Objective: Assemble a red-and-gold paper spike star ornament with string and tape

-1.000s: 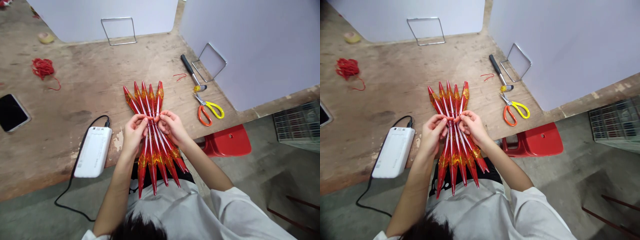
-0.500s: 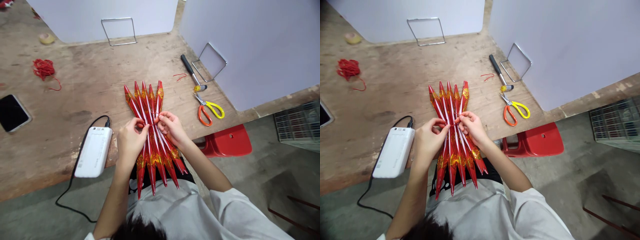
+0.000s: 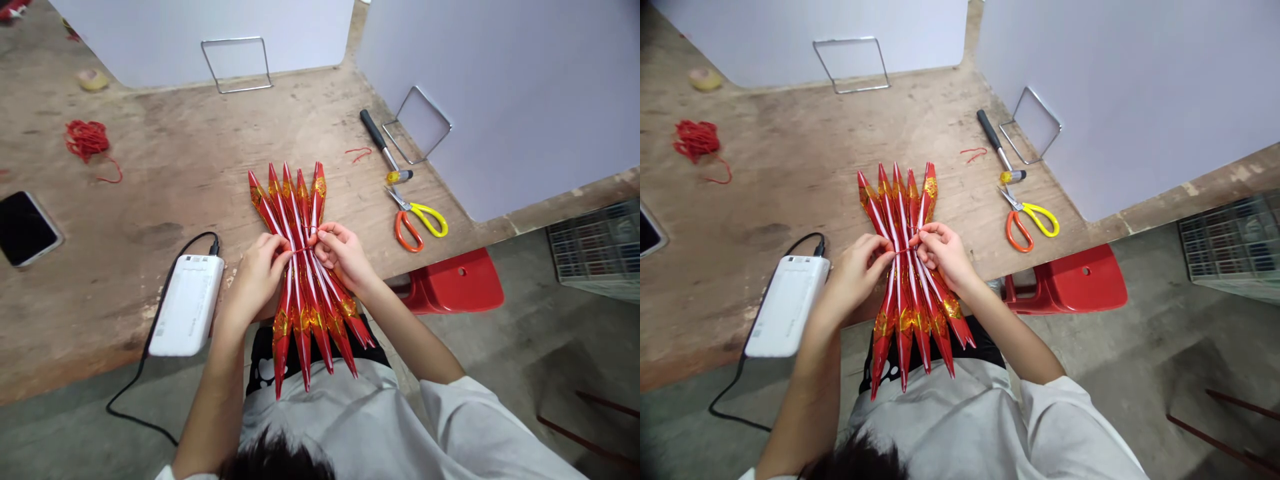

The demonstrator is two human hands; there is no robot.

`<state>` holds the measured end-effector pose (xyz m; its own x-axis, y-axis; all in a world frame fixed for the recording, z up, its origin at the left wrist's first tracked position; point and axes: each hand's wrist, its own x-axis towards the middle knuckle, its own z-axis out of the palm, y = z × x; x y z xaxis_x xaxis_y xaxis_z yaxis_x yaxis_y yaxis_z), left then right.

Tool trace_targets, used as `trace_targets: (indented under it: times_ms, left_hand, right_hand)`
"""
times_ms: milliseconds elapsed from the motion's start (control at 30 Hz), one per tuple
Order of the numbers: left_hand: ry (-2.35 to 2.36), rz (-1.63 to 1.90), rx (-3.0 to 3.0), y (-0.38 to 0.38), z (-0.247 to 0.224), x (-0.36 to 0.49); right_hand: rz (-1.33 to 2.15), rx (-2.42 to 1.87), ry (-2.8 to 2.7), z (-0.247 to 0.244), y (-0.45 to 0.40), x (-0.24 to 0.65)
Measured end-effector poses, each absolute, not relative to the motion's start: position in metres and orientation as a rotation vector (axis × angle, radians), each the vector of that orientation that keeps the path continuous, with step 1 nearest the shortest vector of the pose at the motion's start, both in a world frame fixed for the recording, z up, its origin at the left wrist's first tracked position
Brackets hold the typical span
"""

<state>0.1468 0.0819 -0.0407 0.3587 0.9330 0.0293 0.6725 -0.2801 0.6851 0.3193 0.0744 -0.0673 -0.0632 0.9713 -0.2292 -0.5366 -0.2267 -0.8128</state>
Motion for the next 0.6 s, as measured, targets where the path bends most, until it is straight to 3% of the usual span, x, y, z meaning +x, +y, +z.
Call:
trace_targets:
  times_ms: [600]
  left_hand:
    - [1.500, 0.433, 2.465, 0.076, -0.043, 0.117]
  right_hand:
    - [1.626, -0.948, -0.547, -0.069, 0.082, 0.347]
